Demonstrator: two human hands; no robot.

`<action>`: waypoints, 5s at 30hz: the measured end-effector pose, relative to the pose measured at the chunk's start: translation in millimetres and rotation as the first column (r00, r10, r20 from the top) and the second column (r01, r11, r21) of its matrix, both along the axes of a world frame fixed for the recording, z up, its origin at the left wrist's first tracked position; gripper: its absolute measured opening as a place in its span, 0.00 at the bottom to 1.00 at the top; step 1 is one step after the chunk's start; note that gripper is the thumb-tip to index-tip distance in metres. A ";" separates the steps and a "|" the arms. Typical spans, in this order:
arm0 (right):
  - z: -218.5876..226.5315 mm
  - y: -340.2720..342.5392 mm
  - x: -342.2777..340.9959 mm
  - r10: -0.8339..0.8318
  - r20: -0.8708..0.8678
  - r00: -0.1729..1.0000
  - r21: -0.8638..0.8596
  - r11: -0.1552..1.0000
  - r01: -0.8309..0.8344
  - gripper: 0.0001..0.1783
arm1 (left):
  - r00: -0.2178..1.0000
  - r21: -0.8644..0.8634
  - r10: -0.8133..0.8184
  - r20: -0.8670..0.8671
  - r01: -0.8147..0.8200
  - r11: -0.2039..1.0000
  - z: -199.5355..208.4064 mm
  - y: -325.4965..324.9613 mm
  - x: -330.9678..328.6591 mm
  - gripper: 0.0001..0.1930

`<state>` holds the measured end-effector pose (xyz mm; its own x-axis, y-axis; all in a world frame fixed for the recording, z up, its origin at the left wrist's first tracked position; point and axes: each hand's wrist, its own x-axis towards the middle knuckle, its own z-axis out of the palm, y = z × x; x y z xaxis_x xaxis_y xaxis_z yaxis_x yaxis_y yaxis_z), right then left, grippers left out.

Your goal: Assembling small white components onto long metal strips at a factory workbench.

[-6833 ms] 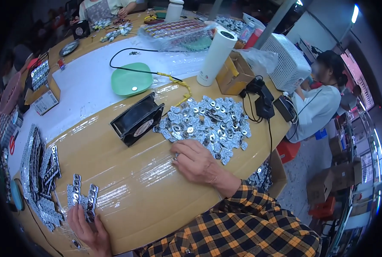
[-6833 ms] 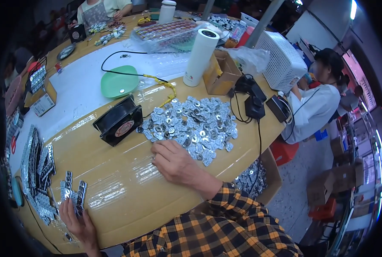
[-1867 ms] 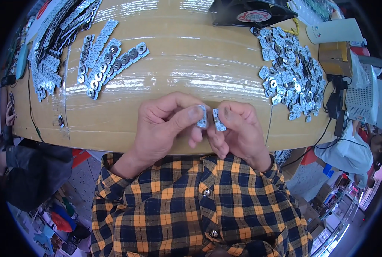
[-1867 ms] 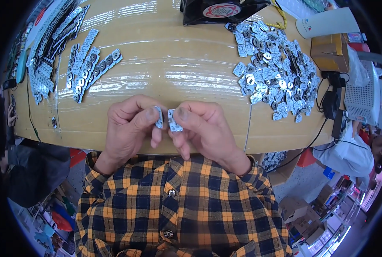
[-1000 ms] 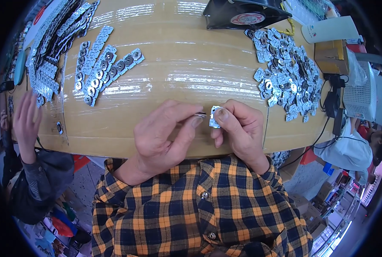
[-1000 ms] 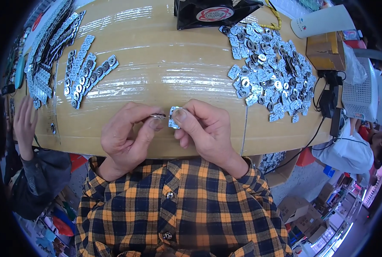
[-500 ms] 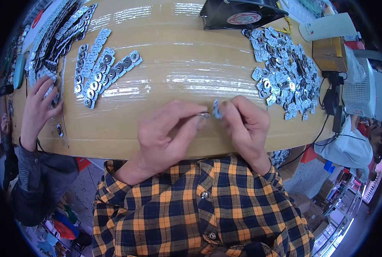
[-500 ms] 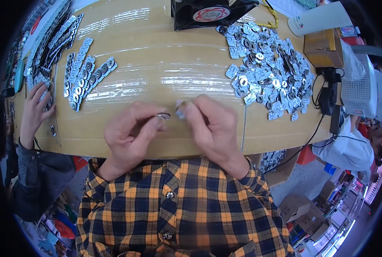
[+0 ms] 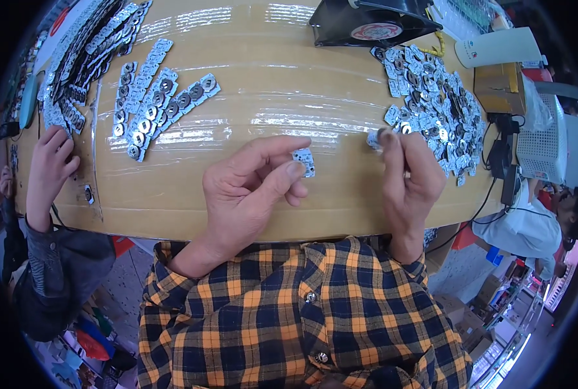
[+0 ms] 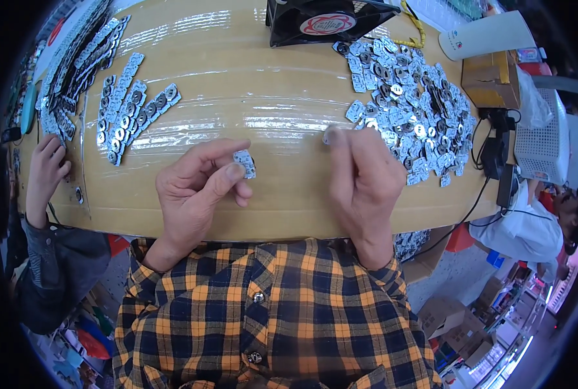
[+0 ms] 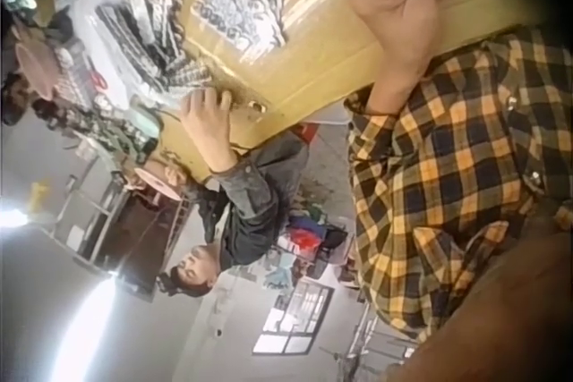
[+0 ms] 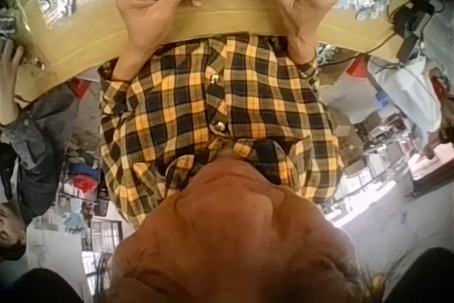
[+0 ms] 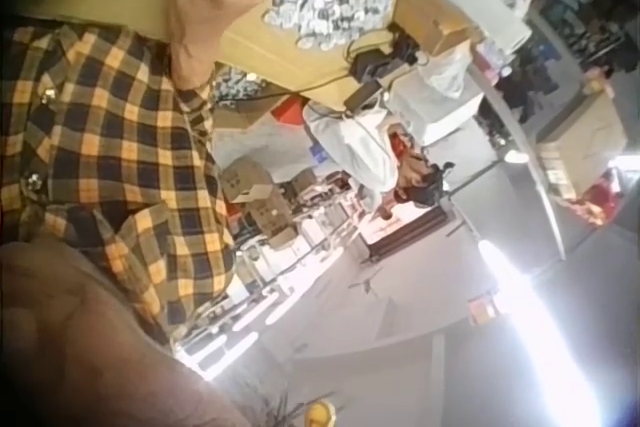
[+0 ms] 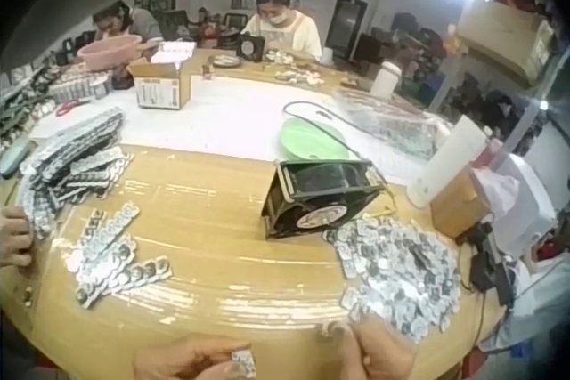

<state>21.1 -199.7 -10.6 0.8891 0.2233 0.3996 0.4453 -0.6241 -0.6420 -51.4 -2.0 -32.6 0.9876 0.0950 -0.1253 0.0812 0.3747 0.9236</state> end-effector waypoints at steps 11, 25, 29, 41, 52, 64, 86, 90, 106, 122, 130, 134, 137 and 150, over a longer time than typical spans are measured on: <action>1.9 18.3 -18.8 0.473 -0.452 0.756 0.421 0.861 -0.286 0.10 | 0.984 0.105 -0.136 0.112 0.125 0.987 2.1 2.1 -2.8 0.14; -4.2 21.5 -23.5 0.551 -0.700 0.454 0.669 0.729 0.148 0.14 | 0.965 0.098 -0.198 0.173 0.183 0.978 6.6 5.6 0.4 0.12; -5.6 22.1 -24.7 0.568 -0.684 0.458 0.693 0.703 0.164 0.16 | 0.968 0.147 -0.185 0.169 0.161 0.976 4.5 5.3 0.2 0.12; -6.5 20.3 -24.5 0.528 -0.673 0.518 0.690 0.701 0.180 0.13 | 0.993 0.085 -0.033 0.113 0.023 0.996 3.5 -0.7 -3.7 0.15; -3.6 25.4 -24.6 0.519 -0.667 0.535 0.674 0.726 0.136 0.12 | 0.913 0.532 -0.126 0.388 -0.110 0.840 6.7 6.9 0.2 0.09; -9.9 -22.8 20.6 -0.187 0.260 0.947 -0.137 0.964 0.228 0.09 | 0.909 0.903 -0.044 0.414 -0.417 -0.105 14.5 84.8 23.4 0.18; 10.4 16.7 -16.7 0.389 -0.614 0.687 0.550 0.835 0.019 0.11 | 0.994 0.262 -0.070 -0.088 0.090 0.961 27.8 38.2 -5.9 0.07; 10.3 18.9 -17.7 0.548 -0.636 0.543 0.642 0.766 -0.021 0.10 | 0.963 0.112 -0.254 -0.093 0.264 0.958 20.8 25.7 -6.3 0.07; 2.5 22.9 -29.9 0.526 -0.654 0.543 0.602 0.797 -0.048 0.12 | 0.955 -0.029 0.284 0.088 -0.283 0.959 8.0 20.3 3.2 0.13; -5.6 32.7 -36.7 0.487 -0.529 0.695 0.625 0.778 -0.069 0.12 | 0.945 -0.373 0.302 -0.126 -0.327 0.868 12.6 15.3 -1.1 0.07; -0.3 16.3 -25.1 0.505 -0.538 0.675 0.568 0.809 -0.152 0.12 | 0.983 0.620 -0.063 0.170 -0.056 0.783 23.8 48.3 -0.8 0.21; 3.8 19.1 -19.4 0.524 -0.524 0.672 0.538 0.815 -0.216 0.11 | 0.909 0.759 -0.362 0.205 0.085 0.645 38.3 45.8 10.4 0.14; -0.1 20.7 -6.7 0.554 -0.202 0.807 0.245 0.827 -0.506 0.08 | 0.862 0.753 -0.507 -0.020 0.347 0.559 41.1 45.8 15.0 0.09; -1.5 25.1 -21.2 0.513 -0.664 0.544 0.690 0.702 0.179 0.14 | 0.921 0.600 -0.265 0.285 0.044 0.799 9.5 22.8 13.1 0.07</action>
